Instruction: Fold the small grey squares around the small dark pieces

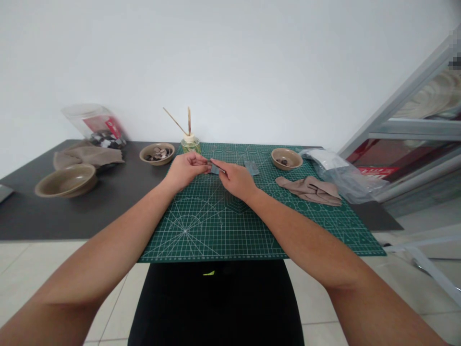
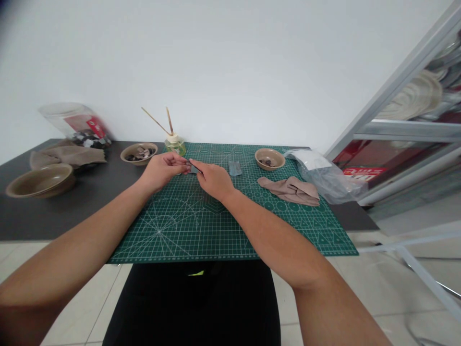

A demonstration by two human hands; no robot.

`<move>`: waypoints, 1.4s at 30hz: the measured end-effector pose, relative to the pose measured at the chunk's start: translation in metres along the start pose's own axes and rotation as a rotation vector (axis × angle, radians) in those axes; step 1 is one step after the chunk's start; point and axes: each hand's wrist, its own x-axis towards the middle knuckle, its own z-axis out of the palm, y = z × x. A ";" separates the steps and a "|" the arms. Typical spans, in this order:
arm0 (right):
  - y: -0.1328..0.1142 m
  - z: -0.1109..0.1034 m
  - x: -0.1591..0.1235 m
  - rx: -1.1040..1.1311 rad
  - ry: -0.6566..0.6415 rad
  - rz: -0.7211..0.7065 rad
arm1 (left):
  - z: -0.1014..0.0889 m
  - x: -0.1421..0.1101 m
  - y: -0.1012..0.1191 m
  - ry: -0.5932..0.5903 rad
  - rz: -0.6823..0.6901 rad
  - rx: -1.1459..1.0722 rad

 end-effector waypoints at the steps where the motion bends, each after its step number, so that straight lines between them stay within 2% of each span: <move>1: -0.001 0.000 0.000 -0.023 -0.007 -0.007 | 0.000 -0.001 0.000 0.010 0.001 0.003; 7: -0.007 -0.004 -0.001 -0.123 -0.016 -0.047 | 0.001 -0.004 0.006 -0.018 -0.043 0.027; 20: -0.016 -0.005 -0.003 -0.329 -0.031 -0.081 | -0.001 -0.006 0.008 -0.024 0.097 0.329; 26: -0.016 -0.002 -0.004 -0.389 -0.032 -0.079 | 0.000 -0.006 0.006 0.021 0.135 0.338; 33: -0.020 -0.005 -0.004 -0.398 -0.045 -0.029 | 0.002 -0.007 0.005 0.056 0.081 0.261; 42: -0.016 0.000 -0.005 -0.395 -0.048 -0.079 | 0.003 -0.008 0.009 -0.011 0.108 0.327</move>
